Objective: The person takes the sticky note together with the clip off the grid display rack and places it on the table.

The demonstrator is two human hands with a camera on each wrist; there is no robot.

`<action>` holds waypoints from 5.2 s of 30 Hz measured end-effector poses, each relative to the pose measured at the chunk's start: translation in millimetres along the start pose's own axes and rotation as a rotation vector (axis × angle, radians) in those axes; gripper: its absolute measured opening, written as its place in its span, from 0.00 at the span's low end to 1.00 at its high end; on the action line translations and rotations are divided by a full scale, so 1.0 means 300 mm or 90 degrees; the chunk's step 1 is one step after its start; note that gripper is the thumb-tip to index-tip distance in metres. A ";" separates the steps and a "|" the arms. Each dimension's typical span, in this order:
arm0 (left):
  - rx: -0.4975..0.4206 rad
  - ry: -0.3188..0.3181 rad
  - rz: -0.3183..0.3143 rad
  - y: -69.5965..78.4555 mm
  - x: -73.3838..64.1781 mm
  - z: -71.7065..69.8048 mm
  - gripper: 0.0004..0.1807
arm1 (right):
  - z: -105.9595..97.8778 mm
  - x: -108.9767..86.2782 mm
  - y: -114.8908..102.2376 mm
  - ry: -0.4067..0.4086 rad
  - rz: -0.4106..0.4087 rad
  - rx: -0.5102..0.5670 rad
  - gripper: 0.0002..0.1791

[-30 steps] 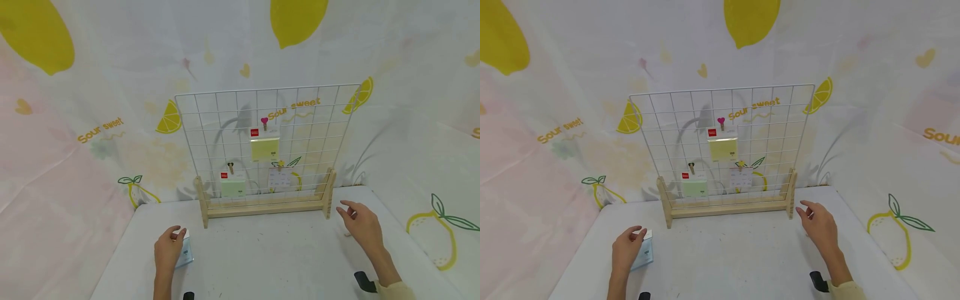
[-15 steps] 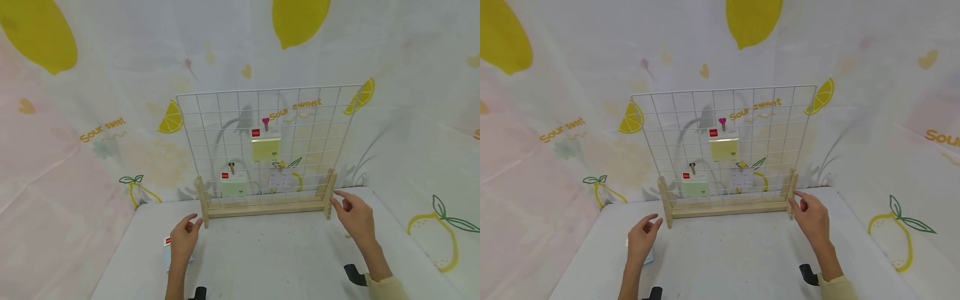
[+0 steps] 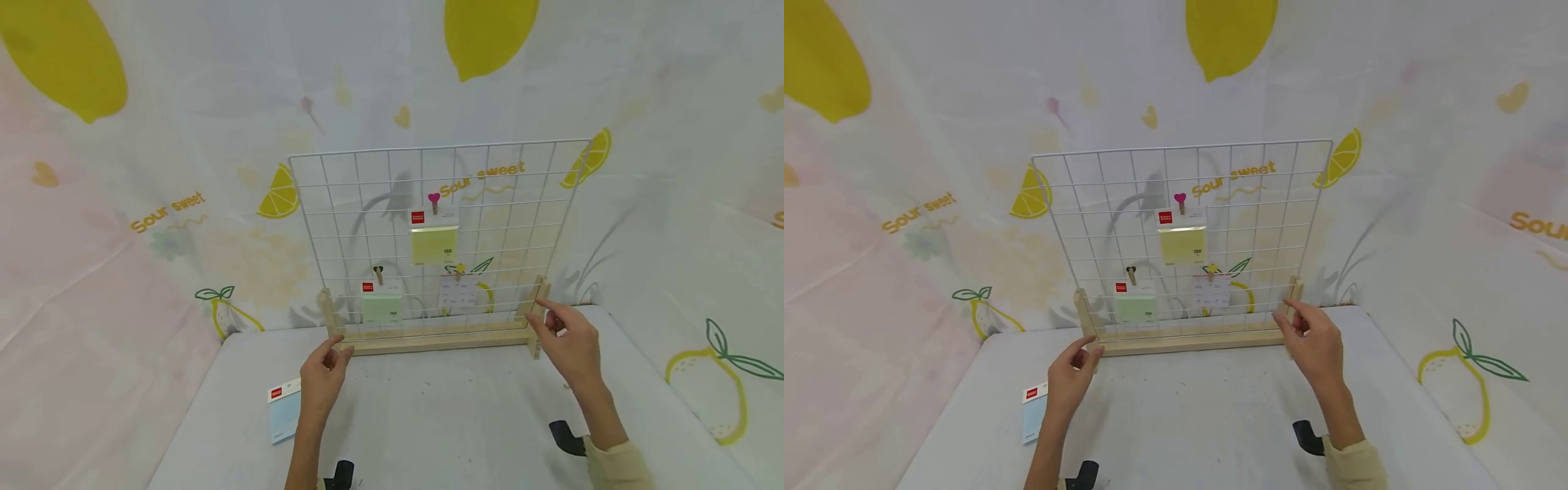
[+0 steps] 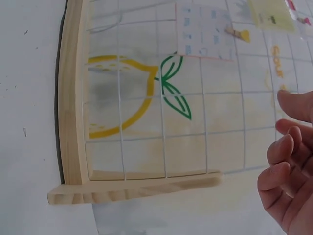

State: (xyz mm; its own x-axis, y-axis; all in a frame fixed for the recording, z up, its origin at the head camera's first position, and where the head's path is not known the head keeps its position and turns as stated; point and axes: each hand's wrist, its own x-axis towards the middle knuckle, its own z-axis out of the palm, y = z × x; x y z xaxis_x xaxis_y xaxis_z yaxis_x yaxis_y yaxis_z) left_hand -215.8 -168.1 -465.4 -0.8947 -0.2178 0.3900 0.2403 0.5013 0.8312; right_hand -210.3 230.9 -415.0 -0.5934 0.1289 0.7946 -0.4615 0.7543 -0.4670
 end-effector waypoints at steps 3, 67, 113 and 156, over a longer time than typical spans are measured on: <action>-0.014 0.005 0.016 0.007 0.002 0.014 0.16 | 0.010 0.010 -0.013 0.008 0.003 0.020 0.17; -0.116 -0.003 0.173 0.241 0.190 0.149 0.17 | 0.198 0.323 -0.256 -0.031 -0.028 0.160 0.20; -0.124 -0.026 0.218 0.373 0.310 0.218 0.16 | 0.271 0.528 -0.365 -0.130 -0.027 0.171 0.21; -0.123 -0.068 0.188 0.452 0.355 0.297 0.13 | 0.293 0.582 -0.409 -0.162 -0.013 0.046 0.16</action>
State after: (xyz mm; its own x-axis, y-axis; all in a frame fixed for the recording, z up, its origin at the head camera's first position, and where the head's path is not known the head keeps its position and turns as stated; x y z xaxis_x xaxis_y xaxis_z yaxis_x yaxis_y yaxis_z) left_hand -312.1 -48.6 -346.3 -0.8082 0.0069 0.5888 0.5514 0.3599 0.7526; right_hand -315.1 104.3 -253.1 -0.7255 -0.0589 0.6857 -0.5158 0.7062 -0.4851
